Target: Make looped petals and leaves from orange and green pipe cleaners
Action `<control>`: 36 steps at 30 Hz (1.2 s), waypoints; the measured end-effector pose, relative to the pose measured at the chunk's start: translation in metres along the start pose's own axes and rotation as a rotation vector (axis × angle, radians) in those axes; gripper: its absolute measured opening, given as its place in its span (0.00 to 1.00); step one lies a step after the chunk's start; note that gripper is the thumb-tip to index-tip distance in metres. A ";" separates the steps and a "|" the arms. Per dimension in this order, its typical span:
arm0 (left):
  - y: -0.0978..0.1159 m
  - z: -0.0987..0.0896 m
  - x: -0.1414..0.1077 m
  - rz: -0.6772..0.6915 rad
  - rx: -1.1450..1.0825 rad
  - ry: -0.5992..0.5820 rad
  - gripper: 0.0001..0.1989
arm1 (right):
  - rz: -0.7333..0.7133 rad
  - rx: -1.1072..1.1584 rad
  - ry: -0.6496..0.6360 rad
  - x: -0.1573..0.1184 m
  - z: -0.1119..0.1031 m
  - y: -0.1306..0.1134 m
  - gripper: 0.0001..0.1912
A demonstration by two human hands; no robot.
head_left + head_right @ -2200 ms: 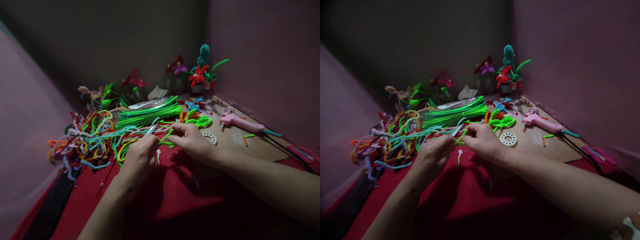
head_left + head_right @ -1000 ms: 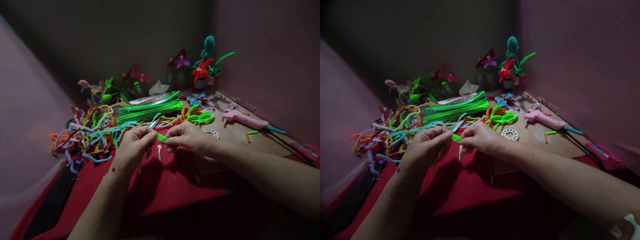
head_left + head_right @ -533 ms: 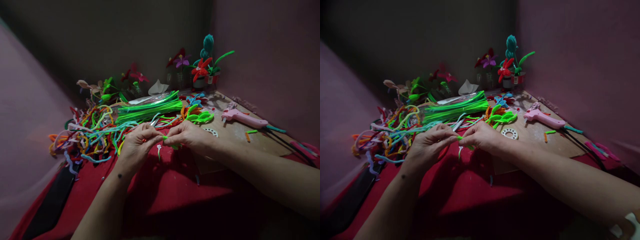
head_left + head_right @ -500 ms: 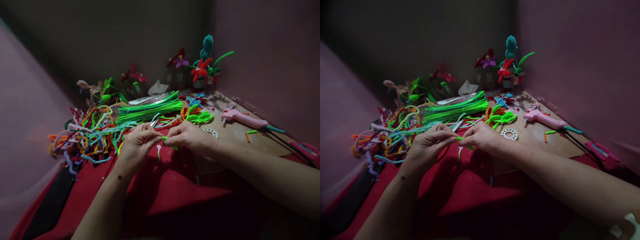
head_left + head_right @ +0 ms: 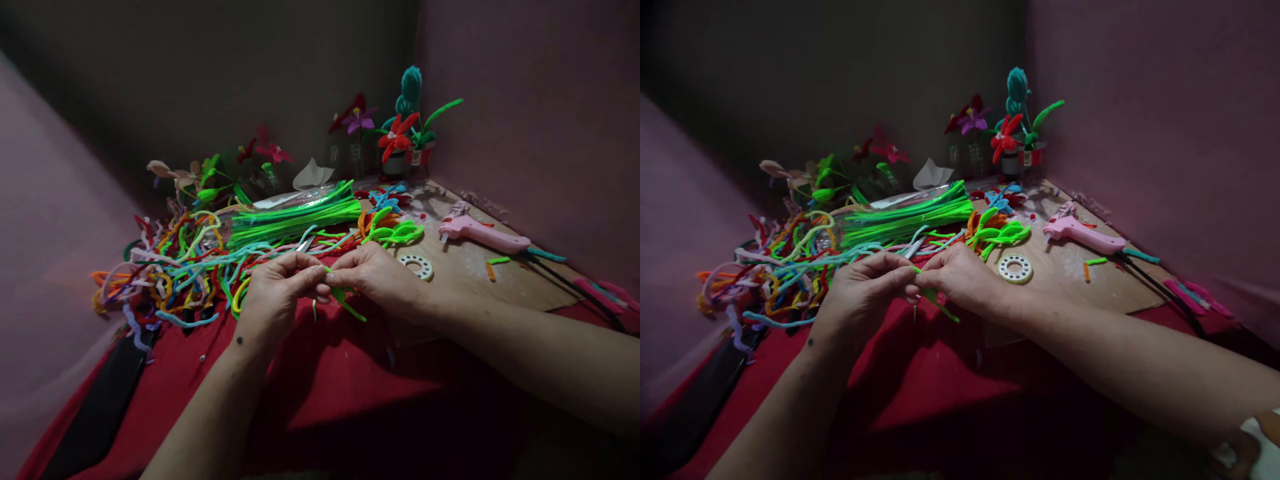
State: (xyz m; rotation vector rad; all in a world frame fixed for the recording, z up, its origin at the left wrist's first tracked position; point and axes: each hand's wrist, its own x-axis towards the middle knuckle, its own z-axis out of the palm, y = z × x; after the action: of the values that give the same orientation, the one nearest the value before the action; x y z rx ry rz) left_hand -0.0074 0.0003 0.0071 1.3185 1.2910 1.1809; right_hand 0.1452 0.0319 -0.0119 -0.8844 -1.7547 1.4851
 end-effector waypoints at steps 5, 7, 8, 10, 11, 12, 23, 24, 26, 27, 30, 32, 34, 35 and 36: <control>0.006 0.003 -0.003 0.029 0.066 0.020 0.04 | 0.058 -0.037 -0.019 0.000 0.002 -0.006 0.11; 0.008 0.003 -0.004 0.070 0.165 0.051 0.03 | 0.093 -0.055 -0.046 0.000 0.002 -0.008 0.10; 0.008 0.003 -0.004 0.098 0.228 0.069 0.04 | 0.112 -0.044 -0.064 0.000 0.002 -0.009 0.10; 0.007 0.003 -0.004 0.164 0.347 0.115 0.04 | 0.156 0.020 -0.099 0.000 0.002 -0.010 0.10; 0.006 0.003 -0.004 0.196 0.389 0.139 0.04 | 0.173 0.059 -0.112 0.000 0.002 -0.009 0.10; 0.005 0.003 -0.003 0.219 0.418 0.159 0.05 | 0.186 0.091 -0.122 0.000 0.001 -0.009 0.09; 0.005 -0.005 0.002 0.004 0.066 -0.120 0.06 | 0.185 0.229 -0.155 0.002 0.002 0.000 0.10; 0.005 -0.005 0.002 -0.012 0.066 -0.118 0.06 | 0.182 0.252 -0.164 0.003 0.002 0.001 0.10; 0.004 -0.004 0.002 -0.013 0.099 -0.061 0.06 | 0.176 0.275 -0.174 0.003 0.003 0.002 0.10; 0.004 -0.003 0.002 -0.001 0.131 -0.017 0.05 | 0.179 0.265 -0.175 0.003 0.004 0.002 0.10; 0.004 -0.002 0.001 0.035 0.216 0.086 0.05 | 0.190 0.201 -0.138 0.002 0.006 0.000 0.10; 0.004 -0.003 0.002 0.033 0.190 0.092 0.06 | 0.185 0.194 -0.105 0.001 0.007 -0.002 0.10; 0.004 -0.005 0.002 0.018 0.093 0.055 0.06 | 0.176 0.213 -0.086 0.000 0.007 -0.004 0.10; 0.003 -0.006 0.002 -0.004 0.039 0.016 0.06 | 0.172 0.212 -0.089 0.000 0.006 -0.004 0.11; 0.003 -0.006 0.003 -0.034 -0.006 -0.034 0.07 | 0.164 0.198 -0.097 0.000 0.006 -0.004 0.11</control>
State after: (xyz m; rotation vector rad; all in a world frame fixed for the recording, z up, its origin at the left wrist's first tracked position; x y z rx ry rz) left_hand -0.0134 0.0026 0.0112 1.3019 1.2796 1.1339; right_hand 0.1403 0.0284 -0.0086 -0.8824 -1.6000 1.8010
